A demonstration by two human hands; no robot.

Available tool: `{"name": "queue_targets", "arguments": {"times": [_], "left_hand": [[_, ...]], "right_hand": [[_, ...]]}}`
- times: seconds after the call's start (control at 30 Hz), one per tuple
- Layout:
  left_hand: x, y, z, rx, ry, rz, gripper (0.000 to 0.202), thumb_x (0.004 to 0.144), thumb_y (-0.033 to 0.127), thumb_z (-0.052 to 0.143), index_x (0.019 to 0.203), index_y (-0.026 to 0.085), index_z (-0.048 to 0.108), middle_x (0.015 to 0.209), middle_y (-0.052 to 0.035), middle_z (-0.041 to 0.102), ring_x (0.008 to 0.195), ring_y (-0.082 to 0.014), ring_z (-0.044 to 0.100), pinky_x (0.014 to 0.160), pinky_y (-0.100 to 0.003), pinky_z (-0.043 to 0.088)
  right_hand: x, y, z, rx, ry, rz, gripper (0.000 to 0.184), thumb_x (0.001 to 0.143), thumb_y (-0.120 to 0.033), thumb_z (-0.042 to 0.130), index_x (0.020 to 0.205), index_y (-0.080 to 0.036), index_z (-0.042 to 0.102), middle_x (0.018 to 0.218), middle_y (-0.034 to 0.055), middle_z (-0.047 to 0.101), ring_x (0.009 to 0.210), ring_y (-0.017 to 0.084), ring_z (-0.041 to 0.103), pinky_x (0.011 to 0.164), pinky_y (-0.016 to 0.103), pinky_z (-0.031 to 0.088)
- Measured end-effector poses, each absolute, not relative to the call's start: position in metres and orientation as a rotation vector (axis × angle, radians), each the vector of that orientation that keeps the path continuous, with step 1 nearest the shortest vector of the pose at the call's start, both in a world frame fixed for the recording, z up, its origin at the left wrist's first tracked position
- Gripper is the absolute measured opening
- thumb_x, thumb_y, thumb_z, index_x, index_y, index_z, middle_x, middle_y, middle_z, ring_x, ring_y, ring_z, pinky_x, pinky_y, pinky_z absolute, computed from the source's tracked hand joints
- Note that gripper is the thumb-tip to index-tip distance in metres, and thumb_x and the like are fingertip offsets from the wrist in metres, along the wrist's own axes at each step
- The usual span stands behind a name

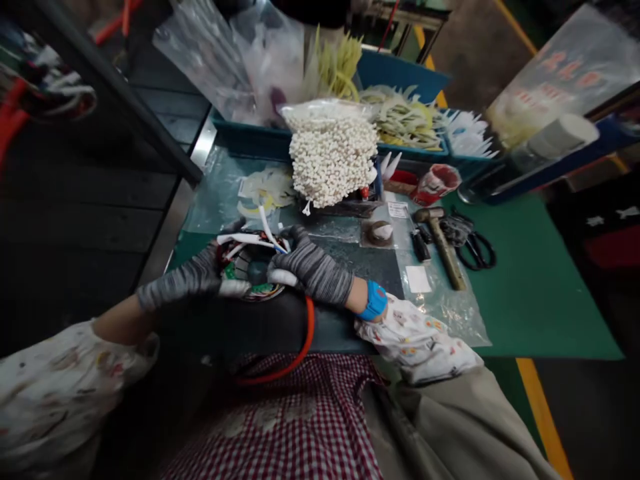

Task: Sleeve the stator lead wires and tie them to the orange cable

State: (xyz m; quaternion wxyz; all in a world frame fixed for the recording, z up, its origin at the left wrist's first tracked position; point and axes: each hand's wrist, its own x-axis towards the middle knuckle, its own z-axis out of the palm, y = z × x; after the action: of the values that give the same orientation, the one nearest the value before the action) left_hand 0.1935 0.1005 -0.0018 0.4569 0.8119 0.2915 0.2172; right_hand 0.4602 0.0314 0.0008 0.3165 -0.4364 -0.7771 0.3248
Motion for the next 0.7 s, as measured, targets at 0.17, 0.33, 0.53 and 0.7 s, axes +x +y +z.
{"name": "queue_targets", "arguments": {"times": [0.17, 0.33, 0.53, 0.7], "left_hand": [[0.187, 0.068, 0.011, 2.555, 1.081, 0.897, 0.089, 0.090, 0.056, 0.086, 0.164, 0.024, 0.047, 0.151, -0.0179, 0.066, 0.134, -0.0435, 0.066, 0.110, -0.063, 0.059], [0.203, 0.051, 0.040, 3.080, 0.680, 0.532, 0.017, 0.100, 0.015, 0.067, 0.102, 0.028, 0.078, 0.103, -0.0035, 0.082, 0.097, -0.0302, 0.075, 0.083, -0.047, 0.059], [0.212, 0.025, 0.048, 3.229, 0.779, 0.482, 0.021, 0.104, 0.019, 0.061, 0.107, 0.014, 0.081, 0.102, -0.0127, 0.085, 0.089, -0.0314, 0.079, 0.074, -0.044, 0.062], [0.197, 0.014, 0.045, 3.310, 0.748, 0.602, 0.037, 0.103, 0.004, 0.051, 0.124, 0.015, 0.079, 0.117, -0.0113, 0.086, 0.099, -0.0237, 0.080, 0.084, -0.035, 0.061]], "right_hand": [[0.456, 0.023, -0.022, -1.090, -1.951, 0.699, 0.016, 0.104, -0.030, 0.071, 0.116, -0.030, 0.083, 0.141, 0.0084, 0.063, 0.134, 0.029, 0.059, 0.119, 0.049, 0.053], [0.472, 0.012, -0.025, -1.362, -1.545, 0.022, 0.018, 0.098, -0.036, 0.076, 0.115, -0.030, 0.073, 0.122, 0.0092, 0.060, 0.121, 0.032, 0.060, 0.109, 0.053, 0.056], [0.494, 0.049, -0.005, -1.461, -1.565, -0.409, 0.028, 0.092, -0.044, 0.083, 0.115, -0.029, 0.076, 0.128, 0.0089, 0.059, 0.125, 0.034, 0.059, 0.112, 0.060, 0.053], [0.496, 0.046, 0.010, -1.311, -1.501, -0.176, 0.012, 0.099, -0.038, 0.073, 0.106, -0.028, 0.076, 0.114, 0.0054, 0.069, 0.113, 0.028, 0.069, 0.106, 0.053, 0.059]]}}
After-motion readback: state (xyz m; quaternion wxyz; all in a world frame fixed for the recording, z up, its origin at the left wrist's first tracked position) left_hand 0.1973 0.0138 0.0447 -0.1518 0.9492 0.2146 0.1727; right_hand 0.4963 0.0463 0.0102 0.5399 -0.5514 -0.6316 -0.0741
